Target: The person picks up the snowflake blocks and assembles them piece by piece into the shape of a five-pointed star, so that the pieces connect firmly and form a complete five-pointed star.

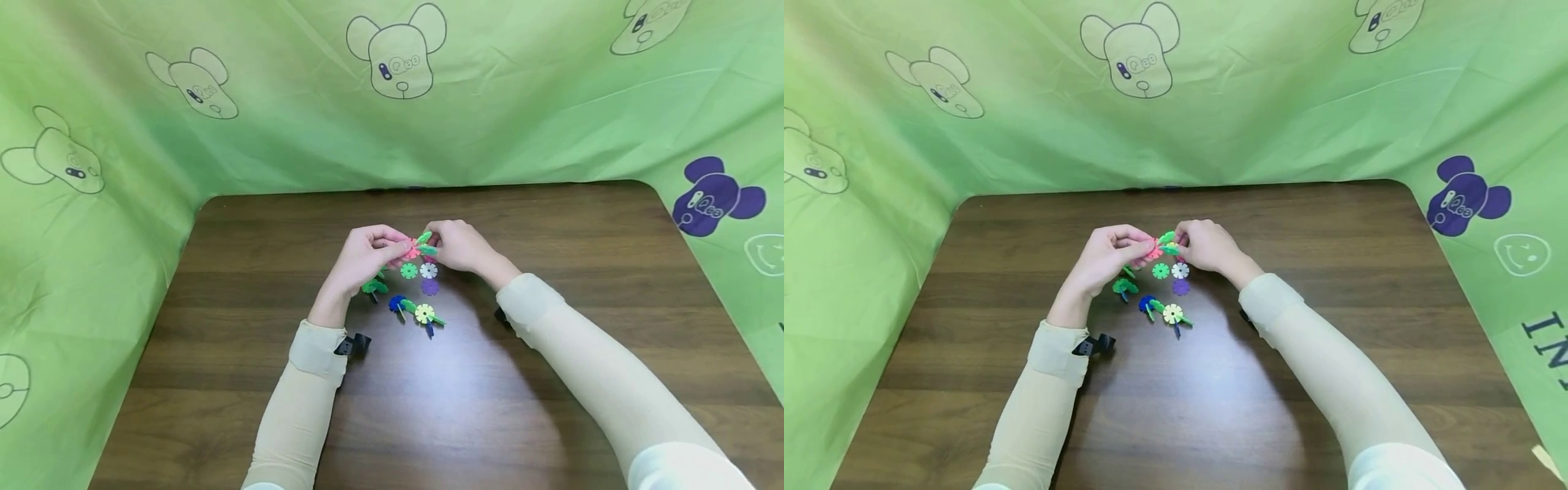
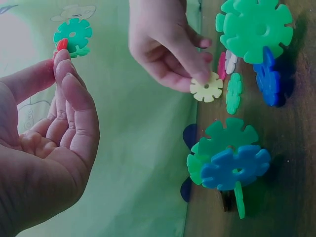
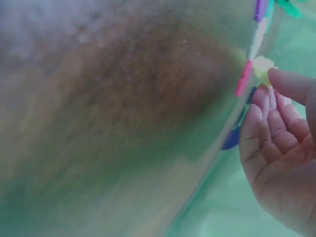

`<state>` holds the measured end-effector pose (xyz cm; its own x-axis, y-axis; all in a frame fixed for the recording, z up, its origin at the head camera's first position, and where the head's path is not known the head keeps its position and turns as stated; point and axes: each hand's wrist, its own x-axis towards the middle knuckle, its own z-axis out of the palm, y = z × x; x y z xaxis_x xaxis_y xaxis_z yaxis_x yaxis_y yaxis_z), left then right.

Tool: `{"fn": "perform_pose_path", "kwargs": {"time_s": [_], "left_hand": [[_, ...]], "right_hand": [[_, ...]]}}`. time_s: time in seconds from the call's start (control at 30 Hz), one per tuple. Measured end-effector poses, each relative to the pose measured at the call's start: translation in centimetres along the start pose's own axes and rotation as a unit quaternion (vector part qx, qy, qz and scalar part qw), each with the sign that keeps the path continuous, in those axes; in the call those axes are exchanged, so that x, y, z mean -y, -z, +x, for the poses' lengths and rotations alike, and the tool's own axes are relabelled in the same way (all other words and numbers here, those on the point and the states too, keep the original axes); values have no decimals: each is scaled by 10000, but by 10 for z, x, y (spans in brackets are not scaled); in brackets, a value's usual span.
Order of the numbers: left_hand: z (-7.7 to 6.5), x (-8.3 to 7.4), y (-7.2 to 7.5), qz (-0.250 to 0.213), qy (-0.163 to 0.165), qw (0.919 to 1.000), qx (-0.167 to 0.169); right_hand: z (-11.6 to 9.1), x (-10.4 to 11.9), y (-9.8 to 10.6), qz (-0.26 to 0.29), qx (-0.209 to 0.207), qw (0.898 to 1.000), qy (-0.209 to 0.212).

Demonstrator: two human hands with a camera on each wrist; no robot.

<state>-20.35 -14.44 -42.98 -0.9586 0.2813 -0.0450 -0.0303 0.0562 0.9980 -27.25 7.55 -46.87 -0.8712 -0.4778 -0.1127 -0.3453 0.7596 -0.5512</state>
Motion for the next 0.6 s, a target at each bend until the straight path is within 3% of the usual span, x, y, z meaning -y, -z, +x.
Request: {"fn": "perform_pose_path", "kwargs": {"time_s": [0.27,0.6], "left_hand": [[-1,-1,-2,0,40,10000,-11],[-1,-1,-6,124,102,9999,-35]], "right_hand": [[-25,2,15,1048,-660,9922,142],[-61,11,38,2234,-1404,9643,204]]}}
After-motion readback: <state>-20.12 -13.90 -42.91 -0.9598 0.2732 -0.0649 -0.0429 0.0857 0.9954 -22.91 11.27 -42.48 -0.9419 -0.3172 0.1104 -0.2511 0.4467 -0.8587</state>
